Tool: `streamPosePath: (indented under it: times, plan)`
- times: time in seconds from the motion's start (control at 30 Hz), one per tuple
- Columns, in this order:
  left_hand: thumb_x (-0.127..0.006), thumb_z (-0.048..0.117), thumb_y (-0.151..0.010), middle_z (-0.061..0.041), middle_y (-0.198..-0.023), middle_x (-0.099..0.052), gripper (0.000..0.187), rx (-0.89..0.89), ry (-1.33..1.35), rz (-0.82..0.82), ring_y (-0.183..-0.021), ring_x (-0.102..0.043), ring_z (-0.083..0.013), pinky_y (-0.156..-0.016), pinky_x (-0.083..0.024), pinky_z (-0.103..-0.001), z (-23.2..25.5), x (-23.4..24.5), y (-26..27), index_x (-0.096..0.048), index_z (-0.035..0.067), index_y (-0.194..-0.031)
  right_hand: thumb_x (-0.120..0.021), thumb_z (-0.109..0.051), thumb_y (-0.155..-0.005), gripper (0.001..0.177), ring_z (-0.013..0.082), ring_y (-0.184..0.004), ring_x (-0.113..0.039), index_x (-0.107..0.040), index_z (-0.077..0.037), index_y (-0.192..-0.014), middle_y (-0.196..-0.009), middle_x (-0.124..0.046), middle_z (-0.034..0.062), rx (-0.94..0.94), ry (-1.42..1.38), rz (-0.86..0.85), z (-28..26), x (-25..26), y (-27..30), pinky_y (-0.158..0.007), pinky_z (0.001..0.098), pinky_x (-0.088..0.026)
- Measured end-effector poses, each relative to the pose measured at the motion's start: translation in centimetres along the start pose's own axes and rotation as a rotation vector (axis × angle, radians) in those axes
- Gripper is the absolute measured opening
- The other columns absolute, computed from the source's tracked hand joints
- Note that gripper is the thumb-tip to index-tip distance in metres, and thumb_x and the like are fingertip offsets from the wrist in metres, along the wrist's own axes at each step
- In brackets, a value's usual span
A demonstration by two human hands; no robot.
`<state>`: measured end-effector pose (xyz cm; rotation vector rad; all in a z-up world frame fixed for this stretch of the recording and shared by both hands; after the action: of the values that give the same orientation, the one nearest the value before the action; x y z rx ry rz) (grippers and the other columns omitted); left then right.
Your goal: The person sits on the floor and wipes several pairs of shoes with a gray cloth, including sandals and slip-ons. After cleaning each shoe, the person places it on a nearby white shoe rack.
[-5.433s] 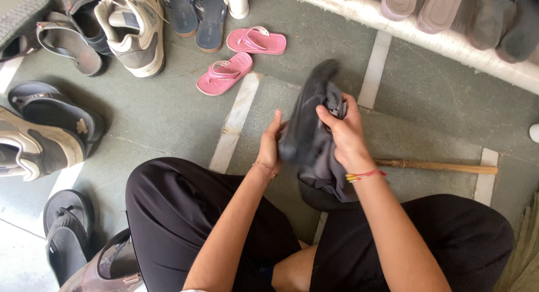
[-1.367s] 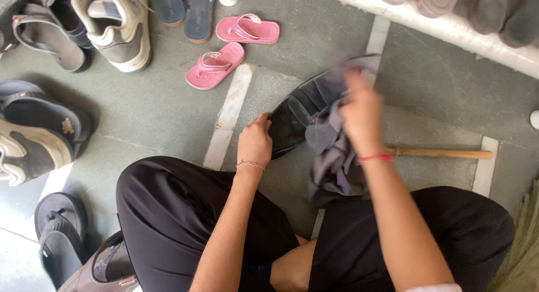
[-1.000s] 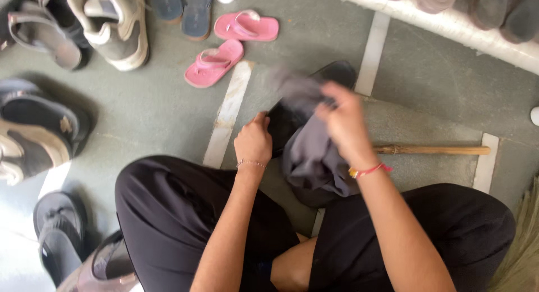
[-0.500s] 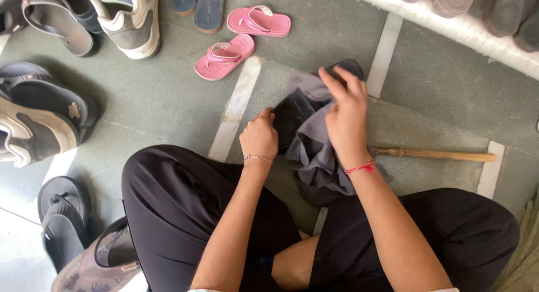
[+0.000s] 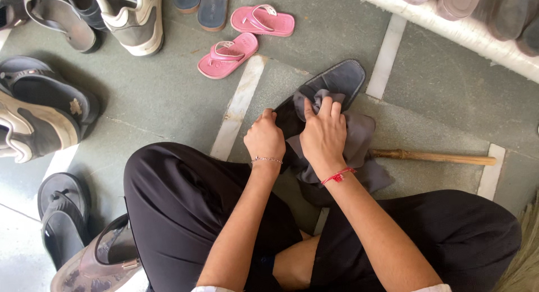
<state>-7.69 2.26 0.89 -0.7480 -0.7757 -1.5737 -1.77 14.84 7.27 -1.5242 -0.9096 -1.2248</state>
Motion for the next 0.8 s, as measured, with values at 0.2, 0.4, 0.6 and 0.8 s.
streamPosePath:
  times: [0.2, 0.4, 0.6, 0.8]
  plan:
    - [-0.049, 0.020, -0.101, -0.018, -0.104, -0.075, 0.023, 0.016, -0.013, 0.006, -0.086, -0.072, -0.0429, -0.075, -0.055, -0.055, -0.2, -0.3, 0.1, -0.069, 0.010, -0.109, -0.064, -0.014, -0.085, 0.020, 0.0317, -0.109, -0.054, -0.078, -0.001, -0.091, -0.116, -0.060, 0.0148, -0.069, 0.046, -0.111, 0.5, 0.5, 0.1, -0.087, 0.0404, -0.048]
    - [-0.049, 0.022, -0.102, -0.019, -0.103, -0.075, 0.024, 0.012, -0.027, -0.008, -0.087, -0.072, -0.0428, -0.077, -0.055, -0.054, -0.3, 0.0, 0.0, -0.069, 0.009, -0.110, -0.058, -0.017, -0.090, 0.023, 0.0379, -0.098, -0.066, -0.073, 0.000, -0.089, -0.102, -0.070, 0.0220, -0.372, -0.197, -0.362, 6.1, -2.3, 0.3, -0.084, 0.0445, -0.054]
    - [-0.058, 0.006, -0.087, -0.014, -0.104, -0.074, 0.024, -0.405, 0.065, 0.257, -0.095, -0.072, -0.0398, -0.076, -0.056, -0.050, 4.1, 4.0, 1.5, -0.069, 0.005, -0.108, -0.060, -0.007, -0.078, 0.030, 0.0301, -0.089, -0.067, -0.080, -0.010, -0.100, -0.102, -0.068, 0.0181, -0.416, -0.840, -0.089, 15.0, -1.0, -1.7, -0.080, 0.0390, -0.053]
    - [-0.078, 0.022, -0.087, -0.019, -0.092, -0.072, 0.023, -0.319, 0.254, -0.029, -0.084, -0.071, -0.0387, -0.076, -0.057, -0.046, 6.1, -0.1, 0.1, -0.073, 0.001, -0.095, -0.087, -0.033, -0.087, 0.041, 0.0316, -0.105, -0.053, -0.079, -0.008, -0.118, -0.107, -0.056, 0.0140, -0.150, -0.347, 0.056, 11.2, 0.7, -2.5, -0.087, 0.0446, -0.050]
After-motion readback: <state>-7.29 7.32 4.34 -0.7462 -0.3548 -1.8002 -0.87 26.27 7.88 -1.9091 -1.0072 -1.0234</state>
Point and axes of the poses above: each hand's wrist, its own y-axis away from the middle knuckle, its own x-axis out of the back of the hand, z = x × y, the point moved 9 cm from there along -y, towards the middle knuckle
